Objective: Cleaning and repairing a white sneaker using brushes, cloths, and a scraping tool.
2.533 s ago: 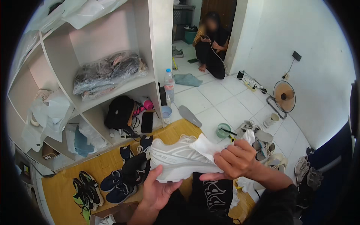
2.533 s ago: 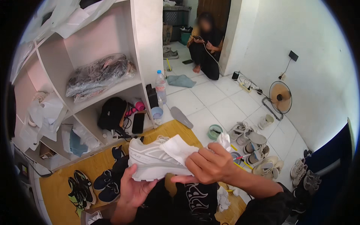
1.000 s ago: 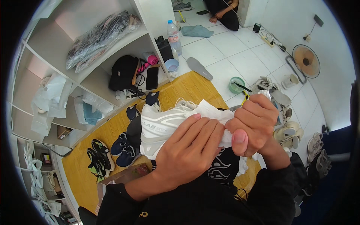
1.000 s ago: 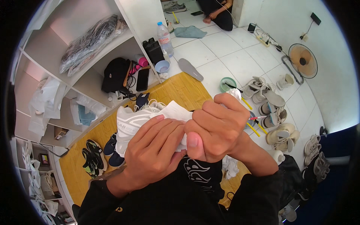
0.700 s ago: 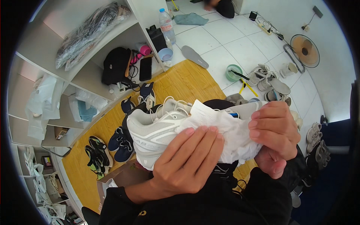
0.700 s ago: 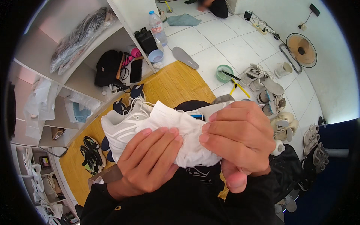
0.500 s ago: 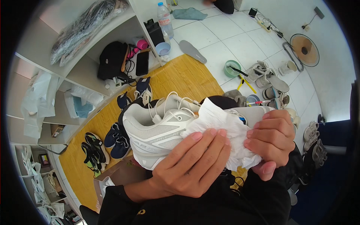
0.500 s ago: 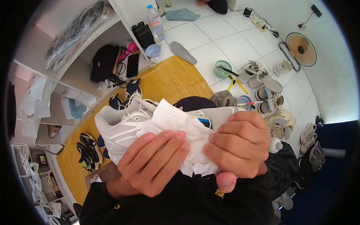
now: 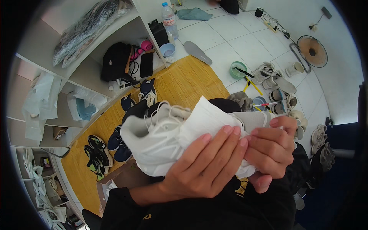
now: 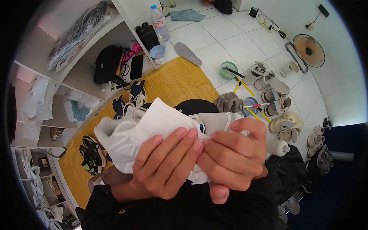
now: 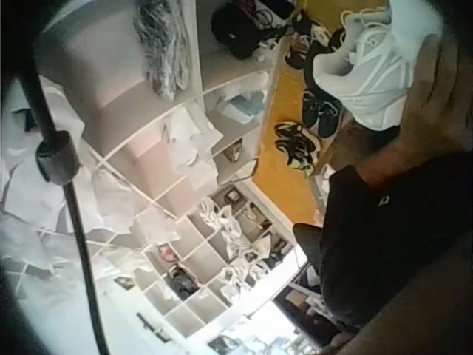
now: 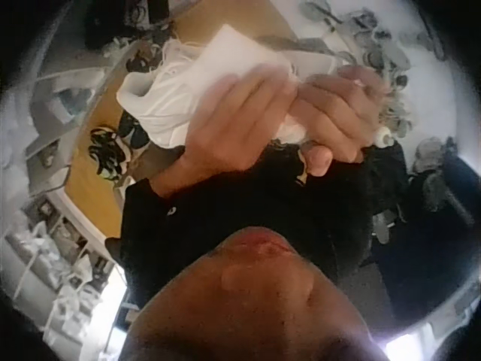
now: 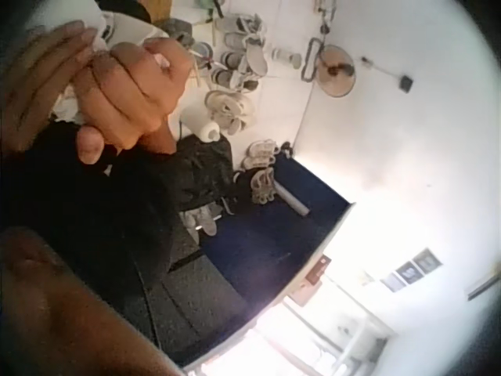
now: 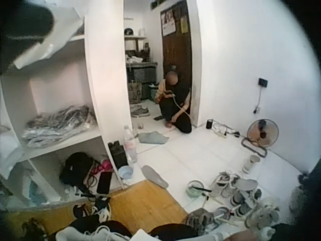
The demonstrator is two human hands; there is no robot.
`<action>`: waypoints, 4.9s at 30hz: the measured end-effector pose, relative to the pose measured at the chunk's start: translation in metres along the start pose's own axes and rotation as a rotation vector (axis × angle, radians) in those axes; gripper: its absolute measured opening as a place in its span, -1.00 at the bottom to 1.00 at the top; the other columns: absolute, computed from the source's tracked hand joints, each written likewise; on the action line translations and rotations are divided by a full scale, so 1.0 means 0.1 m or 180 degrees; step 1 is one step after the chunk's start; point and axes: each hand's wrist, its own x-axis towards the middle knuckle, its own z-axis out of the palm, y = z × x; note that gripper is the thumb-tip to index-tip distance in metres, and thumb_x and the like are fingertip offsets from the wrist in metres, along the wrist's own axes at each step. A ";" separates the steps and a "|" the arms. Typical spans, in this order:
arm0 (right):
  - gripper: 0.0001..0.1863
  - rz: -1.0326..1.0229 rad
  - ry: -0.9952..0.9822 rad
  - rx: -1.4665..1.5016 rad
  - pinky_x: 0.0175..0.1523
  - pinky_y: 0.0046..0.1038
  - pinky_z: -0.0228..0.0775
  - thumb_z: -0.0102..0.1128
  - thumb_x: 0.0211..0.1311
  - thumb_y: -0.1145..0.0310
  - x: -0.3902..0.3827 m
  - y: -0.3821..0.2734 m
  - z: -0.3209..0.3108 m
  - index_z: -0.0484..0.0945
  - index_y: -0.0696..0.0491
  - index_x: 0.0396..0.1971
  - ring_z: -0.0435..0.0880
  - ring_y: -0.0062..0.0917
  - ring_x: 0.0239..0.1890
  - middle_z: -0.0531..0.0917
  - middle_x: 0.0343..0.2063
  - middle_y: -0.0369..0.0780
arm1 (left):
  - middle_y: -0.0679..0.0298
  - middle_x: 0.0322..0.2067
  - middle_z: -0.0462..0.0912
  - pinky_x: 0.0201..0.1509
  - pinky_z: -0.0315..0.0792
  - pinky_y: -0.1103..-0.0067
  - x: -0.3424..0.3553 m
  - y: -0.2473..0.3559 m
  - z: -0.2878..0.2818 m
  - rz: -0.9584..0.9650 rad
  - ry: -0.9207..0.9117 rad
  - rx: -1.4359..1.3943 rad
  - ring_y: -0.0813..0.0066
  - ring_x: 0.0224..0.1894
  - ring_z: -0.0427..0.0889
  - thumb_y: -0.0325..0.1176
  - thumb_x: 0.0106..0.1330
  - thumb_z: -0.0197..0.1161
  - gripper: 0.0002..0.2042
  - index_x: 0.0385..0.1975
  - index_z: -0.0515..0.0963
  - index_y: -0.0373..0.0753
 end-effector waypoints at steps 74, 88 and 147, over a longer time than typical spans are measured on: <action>0.02 0.3820 0.0283 0.4315 0.48 -0.21 -0.11 0.32 0.25 0.02 -0.34 -0.44 1.04 -0.13 0.19 0.45 0.15 -0.33 0.43 0.18 0.39 -0.01 | 0.22 0.40 0.24 0.46 0.16 0.22 -0.72 -1.37 0.69 -0.2962 0.2750 -0.5883 0.16 0.40 0.25 0.26 0.43 -0.16 -0.28 0.44 0.11 -0.09; 0.12 0.4210 0.0940 0.3666 0.44 -0.31 0.03 0.54 0.02 0.11 -0.47 -0.50 0.98 -0.04 0.22 0.41 0.25 -0.36 0.37 0.24 0.33 -0.08 | 0.08 0.43 0.16 0.41 0.20 -0.04 -0.89 -1.33 0.54 -0.3295 0.2120 -0.5915 -0.05 0.41 0.24 0.25 0.42 -0.14 -0.25 0.47 0.05 -0.12; -0.39 -0.0775 0.0719 1.0687 -0.31 -0.07 0.66 0.03 0.43 0.17 -0.36 -0.18 0.97 0.02 -0.22 0.38 0.75 -0.12 -0.30 0.59 -0.13 0.06 | 0.26 -0.09 0.53 0.00 0.43 0.43 -0.37 -1.17 0.42 -0.2937 0.1389 -0.5646 0.46 -0.12 0.52 -0.24 0.51 0.07 -0.73 0.06 0.38 -0.23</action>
